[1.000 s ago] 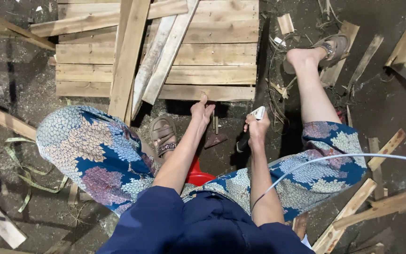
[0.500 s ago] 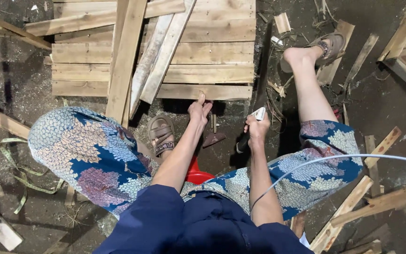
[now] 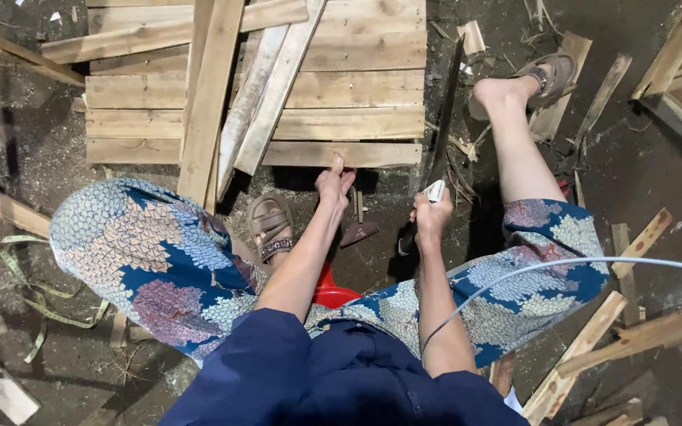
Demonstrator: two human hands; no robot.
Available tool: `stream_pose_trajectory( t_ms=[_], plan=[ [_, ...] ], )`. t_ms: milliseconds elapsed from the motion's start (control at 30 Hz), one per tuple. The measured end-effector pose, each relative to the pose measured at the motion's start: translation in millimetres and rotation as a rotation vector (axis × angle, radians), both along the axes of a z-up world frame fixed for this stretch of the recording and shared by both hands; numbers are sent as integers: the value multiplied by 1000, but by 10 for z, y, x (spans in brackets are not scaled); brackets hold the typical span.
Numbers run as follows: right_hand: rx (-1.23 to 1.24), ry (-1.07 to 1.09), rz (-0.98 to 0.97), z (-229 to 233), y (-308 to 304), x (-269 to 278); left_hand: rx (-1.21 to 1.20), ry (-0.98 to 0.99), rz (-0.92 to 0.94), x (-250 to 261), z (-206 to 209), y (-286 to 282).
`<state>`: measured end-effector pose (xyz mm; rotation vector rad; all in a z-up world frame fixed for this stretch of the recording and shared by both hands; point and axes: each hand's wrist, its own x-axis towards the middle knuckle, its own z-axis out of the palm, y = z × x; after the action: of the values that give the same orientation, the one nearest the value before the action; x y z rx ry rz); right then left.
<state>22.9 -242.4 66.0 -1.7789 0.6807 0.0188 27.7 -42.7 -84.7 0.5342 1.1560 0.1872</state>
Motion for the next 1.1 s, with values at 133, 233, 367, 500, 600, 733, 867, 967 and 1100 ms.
stream_pose_trajectory(
  t_ms=[133, 233, 367, 500, 600, 733, 867, 967, 1100],
  plan=[
    [7, -17, -4, 133, 43, -5, 8, 6, -11, 11, -212, -1],
    [-4, -11, 12, 230, 49, -13, 28, 5, -35, 7, -162, -21],
    [-25, -16, 20, 170, 48, 11, 68, 32, -38, 6, -87, -55],
    [-57, 6, 35, 238, 69, 8, 142, 45, -44, -20, -53, -101],
    [-97, 37, 37, 248, 49, 4, 179, 65, -34, -8, -172, -110],
    [-144, 59, 30, 27, -2, 35, 185, 47, -36, -16, -17, -140],
    [-349, 102, 61, -269, -74, 32, 149, 27, 81, -29, 109, -173],
    [-519, 150, 90, -405, -69, 39, 153, 82, 148, -71, 12, -46],
    [-709, 179, 175, -534, -8, -26, 213, 135, 219, -73, 3, 226]
  ],
)
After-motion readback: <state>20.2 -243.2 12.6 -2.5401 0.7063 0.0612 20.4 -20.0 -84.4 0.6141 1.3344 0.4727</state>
